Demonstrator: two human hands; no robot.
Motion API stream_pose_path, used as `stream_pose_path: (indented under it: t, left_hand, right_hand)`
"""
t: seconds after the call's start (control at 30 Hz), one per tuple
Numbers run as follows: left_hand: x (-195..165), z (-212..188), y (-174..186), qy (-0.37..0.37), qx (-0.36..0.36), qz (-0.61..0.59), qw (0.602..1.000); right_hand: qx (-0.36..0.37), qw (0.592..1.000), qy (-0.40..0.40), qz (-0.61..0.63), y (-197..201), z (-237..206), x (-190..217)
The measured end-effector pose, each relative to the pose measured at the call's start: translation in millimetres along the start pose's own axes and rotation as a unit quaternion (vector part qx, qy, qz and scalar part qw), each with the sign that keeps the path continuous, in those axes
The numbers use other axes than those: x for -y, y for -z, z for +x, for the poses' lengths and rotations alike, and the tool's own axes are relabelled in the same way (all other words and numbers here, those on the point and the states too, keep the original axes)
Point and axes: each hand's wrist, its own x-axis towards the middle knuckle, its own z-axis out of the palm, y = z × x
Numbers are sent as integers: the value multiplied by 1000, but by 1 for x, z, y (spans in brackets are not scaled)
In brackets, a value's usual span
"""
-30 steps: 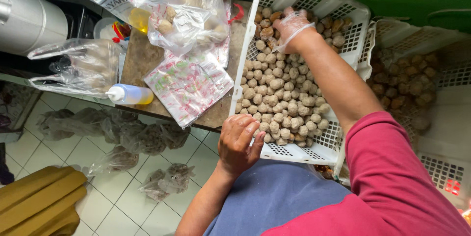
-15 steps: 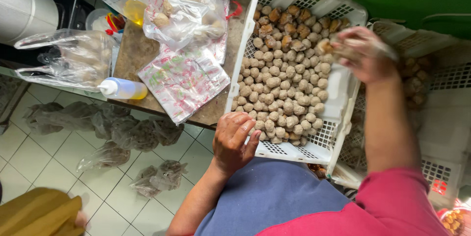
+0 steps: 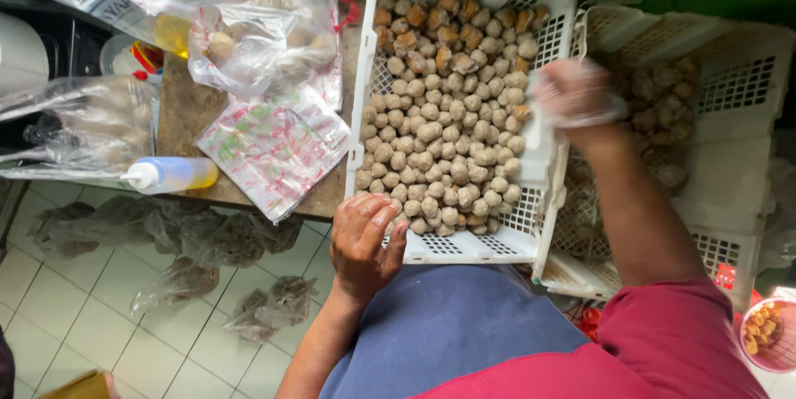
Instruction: The person sorts round meatballs between plastic crates, moving browned ones into a side crate and leaving pale ones in the main crate. Near the end, the person opens a plastic bag and places meatballs into it.
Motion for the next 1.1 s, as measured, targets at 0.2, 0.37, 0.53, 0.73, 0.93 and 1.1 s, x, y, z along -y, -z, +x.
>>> stream_pose_path:
  t: [0.2, 0.37, 0.53, 0.73, 0.93, 1.1]
  left_hand:
    - [6, -11, -2, -1, -25, -21, 999]
    - [18, -22, 3, 56, -124, -156, 978]
    - [16, -26, 6, 69, -104, -146, 981]
    - [12, -26, 7, 36, -99, -128, 986]
    - [11, -28, 12, 26, -102, -144, 984]
    - [11, -27, 15, 22, -88, -135, 987]
  right_hand:
    - [326, 860, 57, -388, -36, 12, 72]
    - [334, 901, -58, -272, -22, 50, 61]
    - [314, 885, -49, -341, -36, 95, 50]
    - [337, 880, -130, -308, -60, 105, 68]
    - [250, 949, -116, -156, -40, 96, 72]
    - [153, 979, 89, -101, -54, 93, 111]
